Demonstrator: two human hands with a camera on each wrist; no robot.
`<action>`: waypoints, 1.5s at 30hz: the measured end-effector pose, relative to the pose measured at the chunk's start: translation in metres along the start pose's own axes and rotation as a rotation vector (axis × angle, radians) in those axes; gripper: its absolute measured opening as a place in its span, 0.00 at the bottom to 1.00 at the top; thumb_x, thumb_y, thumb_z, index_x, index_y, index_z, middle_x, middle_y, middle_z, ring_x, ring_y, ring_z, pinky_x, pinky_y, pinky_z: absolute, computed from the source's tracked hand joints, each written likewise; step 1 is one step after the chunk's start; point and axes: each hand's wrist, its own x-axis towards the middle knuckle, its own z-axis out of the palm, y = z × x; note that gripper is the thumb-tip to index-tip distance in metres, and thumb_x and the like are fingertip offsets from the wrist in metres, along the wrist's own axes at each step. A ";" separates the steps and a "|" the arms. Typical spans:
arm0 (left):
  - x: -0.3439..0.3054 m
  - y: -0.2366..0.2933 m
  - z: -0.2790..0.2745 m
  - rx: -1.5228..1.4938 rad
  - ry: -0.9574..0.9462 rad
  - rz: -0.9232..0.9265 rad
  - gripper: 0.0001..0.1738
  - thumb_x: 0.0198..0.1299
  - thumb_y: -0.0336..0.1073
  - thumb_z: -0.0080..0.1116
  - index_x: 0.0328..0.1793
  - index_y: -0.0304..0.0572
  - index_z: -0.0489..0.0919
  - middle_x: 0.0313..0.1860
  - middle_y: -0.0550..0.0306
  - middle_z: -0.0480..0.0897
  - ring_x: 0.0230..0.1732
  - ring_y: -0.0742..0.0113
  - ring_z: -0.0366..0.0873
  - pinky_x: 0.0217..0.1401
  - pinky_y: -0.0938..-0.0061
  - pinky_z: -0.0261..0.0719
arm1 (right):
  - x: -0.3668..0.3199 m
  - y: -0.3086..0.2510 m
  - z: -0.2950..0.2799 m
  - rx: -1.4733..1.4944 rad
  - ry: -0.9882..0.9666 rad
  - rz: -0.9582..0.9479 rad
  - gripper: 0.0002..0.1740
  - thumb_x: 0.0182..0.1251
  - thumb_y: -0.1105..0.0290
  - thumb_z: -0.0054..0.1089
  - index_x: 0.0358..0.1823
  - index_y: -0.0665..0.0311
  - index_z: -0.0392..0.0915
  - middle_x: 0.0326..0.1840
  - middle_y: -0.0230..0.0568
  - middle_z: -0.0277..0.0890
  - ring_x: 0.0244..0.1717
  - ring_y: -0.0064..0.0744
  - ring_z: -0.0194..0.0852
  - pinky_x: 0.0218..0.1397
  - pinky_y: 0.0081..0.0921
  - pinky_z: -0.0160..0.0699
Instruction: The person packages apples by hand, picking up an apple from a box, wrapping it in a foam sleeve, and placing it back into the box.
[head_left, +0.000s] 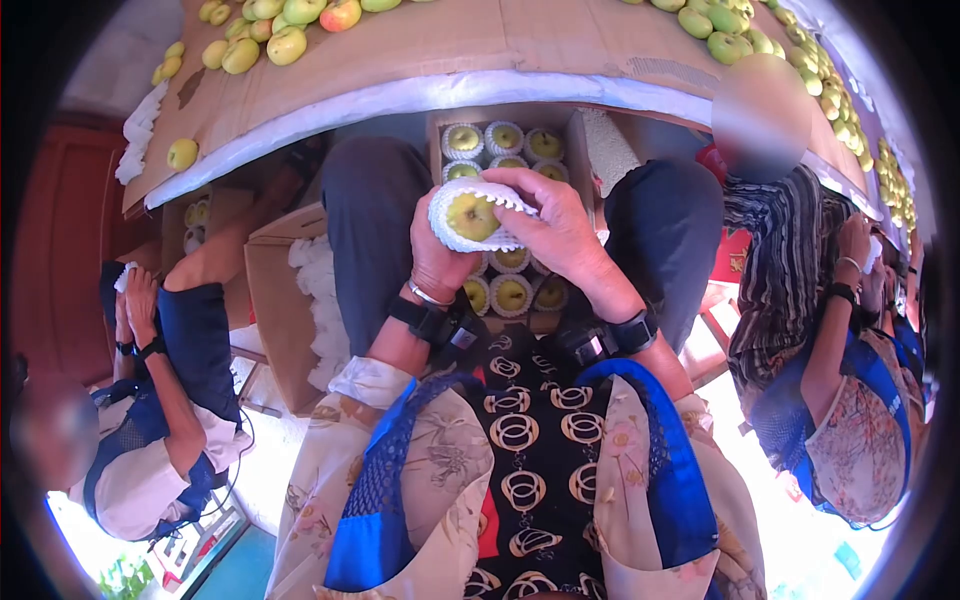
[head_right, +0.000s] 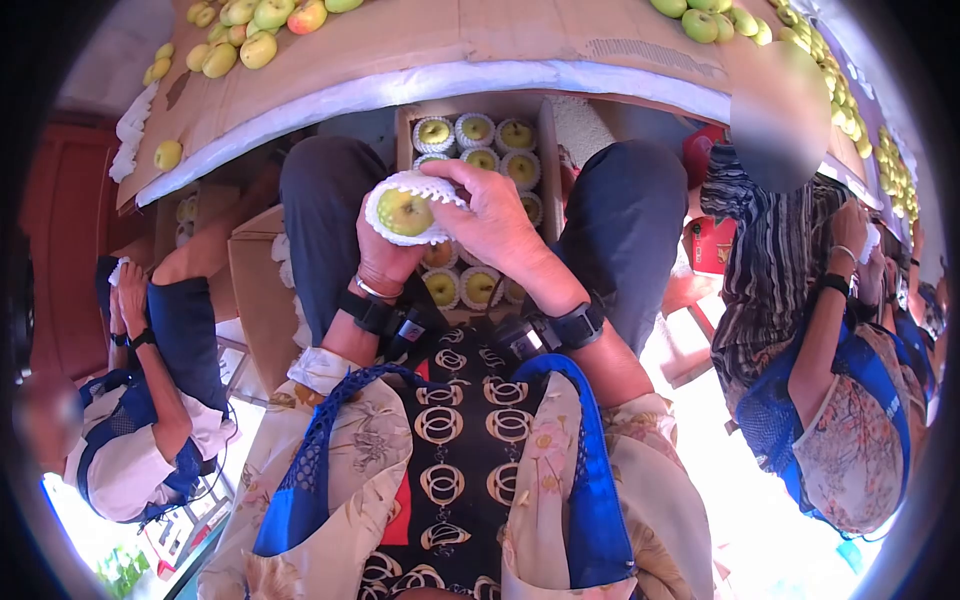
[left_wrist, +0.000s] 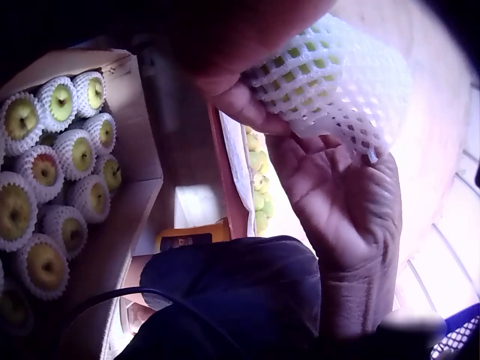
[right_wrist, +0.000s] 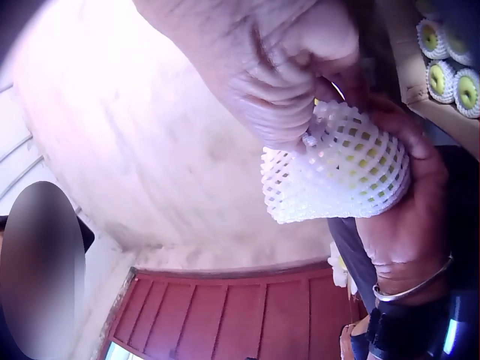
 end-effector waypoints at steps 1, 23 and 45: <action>-0.001 -0.001 0.001 0.014 0.024 0.011 0.27 0.63 0.50 0.32 0.55 0.38 0.71 0.54 0.48 0.74 0.57 0.54 0.70 0.63 0.60 0.65 | 0.000 0.000 -0.002 0.020 -0.014 0.007 0.18 0.54 0.70 0.57 0.47 0.67 0.74 0.38 0.47 0.79 0.38 0.33 0.79 0.44 0.25 0.75; 0.009 -0.014 -0.012 0.983 0.117 0.211 0.19 0.54 0.27 0.56 0.53 0.34 0.68 0.48 0.51 0.75 0.47 0.64 0.75 0.49 0.70 0.77 | -0.002 0.016 -0.006 0.017 0.023 -0.192 0.11 0.54 0.71 0.57 0.39 0.66 0.76 0.36 0.42 0.78 0.39 0.34 0.78 0.44 0.28 0.75; 0.007 -0.015 0.006 0.244 0.217 -0.112 0.30 0.64 0.56 0.35 0.58 0.38 0.69 0.52 0.50 0.76 0.53 0.57 0.75 0.57 0.61 0.71 | -0.008 0.013 -0.020 0.179 0.012 -0.065 0.11 0.63 0.72 0.55 0.44 0.68 0.77 0.38 0.33 0.78 0.39 0.16 0.73 0.44 0.17 0.74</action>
